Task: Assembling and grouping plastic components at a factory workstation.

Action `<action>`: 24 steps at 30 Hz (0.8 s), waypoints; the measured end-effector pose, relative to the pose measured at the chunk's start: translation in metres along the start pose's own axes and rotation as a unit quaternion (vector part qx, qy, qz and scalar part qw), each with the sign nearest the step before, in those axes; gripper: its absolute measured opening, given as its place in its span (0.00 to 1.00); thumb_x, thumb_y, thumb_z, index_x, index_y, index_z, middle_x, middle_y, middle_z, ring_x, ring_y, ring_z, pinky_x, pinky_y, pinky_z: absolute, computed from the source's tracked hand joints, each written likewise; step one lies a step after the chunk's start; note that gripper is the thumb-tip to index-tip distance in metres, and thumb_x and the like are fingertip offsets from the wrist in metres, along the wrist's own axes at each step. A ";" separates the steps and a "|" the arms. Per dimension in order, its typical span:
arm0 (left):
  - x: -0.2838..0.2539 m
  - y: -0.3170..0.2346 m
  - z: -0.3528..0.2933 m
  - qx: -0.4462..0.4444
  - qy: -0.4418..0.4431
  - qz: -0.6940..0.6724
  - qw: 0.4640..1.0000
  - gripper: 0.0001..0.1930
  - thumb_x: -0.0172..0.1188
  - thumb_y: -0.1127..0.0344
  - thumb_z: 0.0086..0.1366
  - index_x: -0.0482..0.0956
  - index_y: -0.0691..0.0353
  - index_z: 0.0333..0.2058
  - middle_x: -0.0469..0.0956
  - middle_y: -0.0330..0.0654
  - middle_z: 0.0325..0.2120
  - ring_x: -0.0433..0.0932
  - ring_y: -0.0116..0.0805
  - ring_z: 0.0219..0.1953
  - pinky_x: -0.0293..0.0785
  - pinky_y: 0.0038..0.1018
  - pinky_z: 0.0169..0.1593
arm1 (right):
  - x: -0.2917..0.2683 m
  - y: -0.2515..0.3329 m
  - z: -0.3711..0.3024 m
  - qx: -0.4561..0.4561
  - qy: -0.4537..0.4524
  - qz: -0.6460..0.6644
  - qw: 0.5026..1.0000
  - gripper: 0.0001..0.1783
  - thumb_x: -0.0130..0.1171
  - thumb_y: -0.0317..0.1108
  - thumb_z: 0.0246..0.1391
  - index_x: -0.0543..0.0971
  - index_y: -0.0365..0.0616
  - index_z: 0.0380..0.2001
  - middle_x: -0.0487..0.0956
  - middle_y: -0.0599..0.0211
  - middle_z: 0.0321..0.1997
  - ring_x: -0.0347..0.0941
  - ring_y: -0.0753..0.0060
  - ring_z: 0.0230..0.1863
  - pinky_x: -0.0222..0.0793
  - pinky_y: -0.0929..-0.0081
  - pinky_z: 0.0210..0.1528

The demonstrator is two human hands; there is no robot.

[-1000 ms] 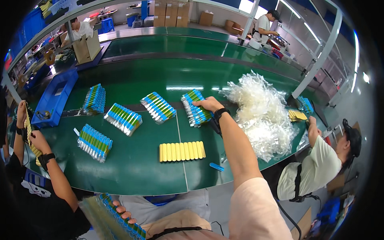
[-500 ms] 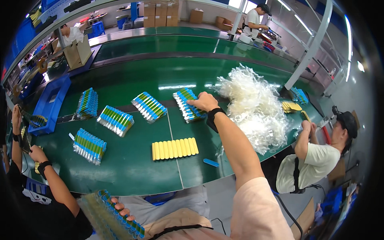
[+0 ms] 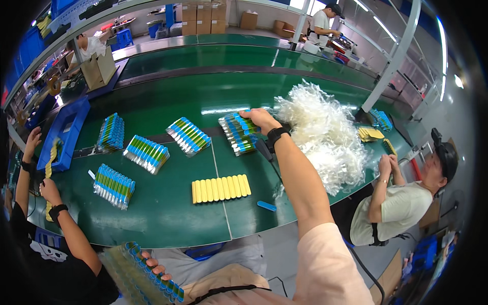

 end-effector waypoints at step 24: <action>-0.047 0.001 0.003 0.102 -0.109 -0.001 0.989 0.35 0.45 0.42 0.73 0.56 0.58 0.70 0.65 0.50 0.63 0.65 0.46 0.64 0.61 0.51 0.65 | 0.222 -0.020 -0.246 -0.081 0.328 -0.100 0.936 0.26 0.55 0.43 0.68 0.71 0.38 0.62 0.78 0.65 0.45 0.73 0.74 0.43 0.72 0.74 0.49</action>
Point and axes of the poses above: each hand's wrist, its own z-axis towards the middle knuckle, its own x-axis out of the palm, y = z × x, the point moved 9 cm from there along z, towards the middle knuckle
